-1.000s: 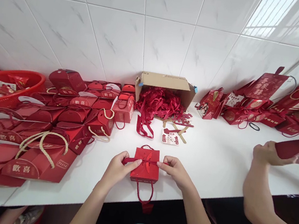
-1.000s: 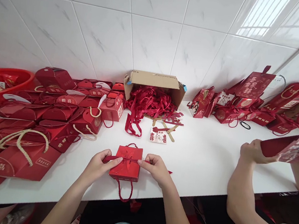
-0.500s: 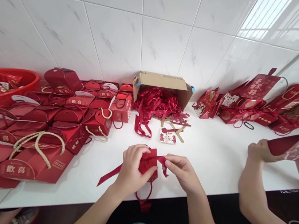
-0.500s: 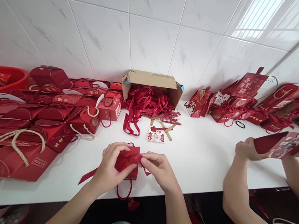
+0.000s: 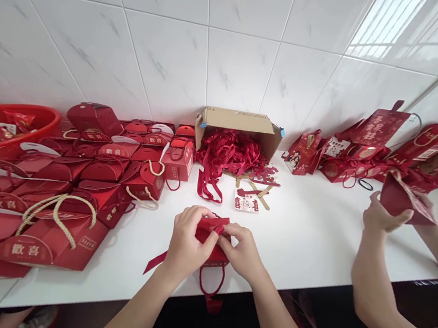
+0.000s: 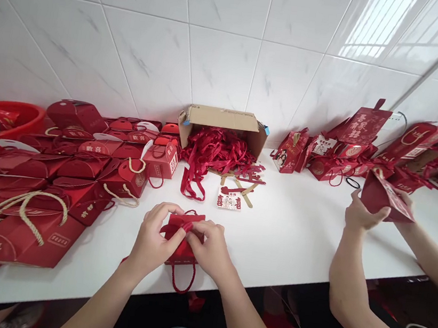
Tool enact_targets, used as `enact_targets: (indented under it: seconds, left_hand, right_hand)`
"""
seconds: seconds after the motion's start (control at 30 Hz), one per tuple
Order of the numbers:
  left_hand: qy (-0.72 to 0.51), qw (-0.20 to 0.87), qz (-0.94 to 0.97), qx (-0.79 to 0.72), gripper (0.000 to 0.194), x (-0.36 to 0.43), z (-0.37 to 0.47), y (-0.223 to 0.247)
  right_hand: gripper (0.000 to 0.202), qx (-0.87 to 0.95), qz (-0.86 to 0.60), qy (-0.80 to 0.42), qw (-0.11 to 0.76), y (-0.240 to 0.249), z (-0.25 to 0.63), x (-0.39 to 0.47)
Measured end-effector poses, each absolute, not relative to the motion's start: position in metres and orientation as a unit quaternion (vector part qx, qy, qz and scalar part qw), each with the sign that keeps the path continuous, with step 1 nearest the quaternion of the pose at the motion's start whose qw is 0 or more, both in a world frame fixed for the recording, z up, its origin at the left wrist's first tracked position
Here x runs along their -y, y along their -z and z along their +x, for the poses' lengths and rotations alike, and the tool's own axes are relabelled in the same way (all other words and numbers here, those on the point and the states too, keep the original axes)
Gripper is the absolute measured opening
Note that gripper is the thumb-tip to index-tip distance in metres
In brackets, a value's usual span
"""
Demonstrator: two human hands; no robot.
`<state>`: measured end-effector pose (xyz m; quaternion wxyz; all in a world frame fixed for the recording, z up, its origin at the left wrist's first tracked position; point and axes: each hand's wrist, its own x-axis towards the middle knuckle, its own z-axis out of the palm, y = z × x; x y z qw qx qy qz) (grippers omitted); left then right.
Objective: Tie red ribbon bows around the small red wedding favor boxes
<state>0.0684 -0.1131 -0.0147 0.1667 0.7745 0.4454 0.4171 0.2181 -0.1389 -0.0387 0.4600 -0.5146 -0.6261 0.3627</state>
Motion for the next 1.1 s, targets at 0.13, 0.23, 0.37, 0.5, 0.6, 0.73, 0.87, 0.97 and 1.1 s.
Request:
enact_targets:
  seconds: [0.13,0.23,0.37,0.5,0.6,0.73,0.87,0.97,1.1]
  left_hand:
    - [-0.39,0.248,0.792,-0.399,0.032,0.111,0.042,0.02]
    - [-0.404,0.305,0.731,-0.458,0.023,0.103,0.027,0.035]
    - [-0.358,0.45,0.635,-0.516,0.025,0.091,0.026,0.059]
    - [-0.302,0.528,0.63,-0.483,0.047,0.091,0.03,0.062]
    - [-0.31,0.534,0.622,-0.483,0.05,0.1,0.027,0.043]
    - [-0.337,0.515,0.644,-0.455,0.042,0.111,0.03,0.004]
    - [-0.35,0.442,0.714,-0.415,0.035,0.105,0.048,-0.021]
    - [-0.357,0.389,0.764,-0.372,0.022,0.093,0.062,-0.021]
    - [-0.39,0.353,0.767,-0.368,0.031,0.082,0.064,-0.009]
  right_hand:
    - [0.016,0.589,-0.498,-0.345,0.535,0.045,0.209,0.135]
    - [0.019,0.602,-0.482,-0.342,0.536,0.047,0.211,0.136]
    - [0.024,0.629,-0.487,-0.351,0.494,0.046,0.213,0.139]
    - [0.022,0.595,-0.517,-0.353,0.505,0.044,0.205,0.138]
    - [0.015,0.562,-0.586,-0.307,0.497,0.043,0.195,0.135]
    - [0.015,0.583,-0.608,-0.262,0.47,0.037,0.191,0.134]
    - [0.014,0.669,-0.543,-0.253,0.44,0.033,0.196,0.14]
    - [0.011,0.667,-0.538,-0.261,0.445,0.035,0.2,0.143]
    - [0.024,0.611,-0.533,-0.322,0.489,0.04,0.2,0.14]
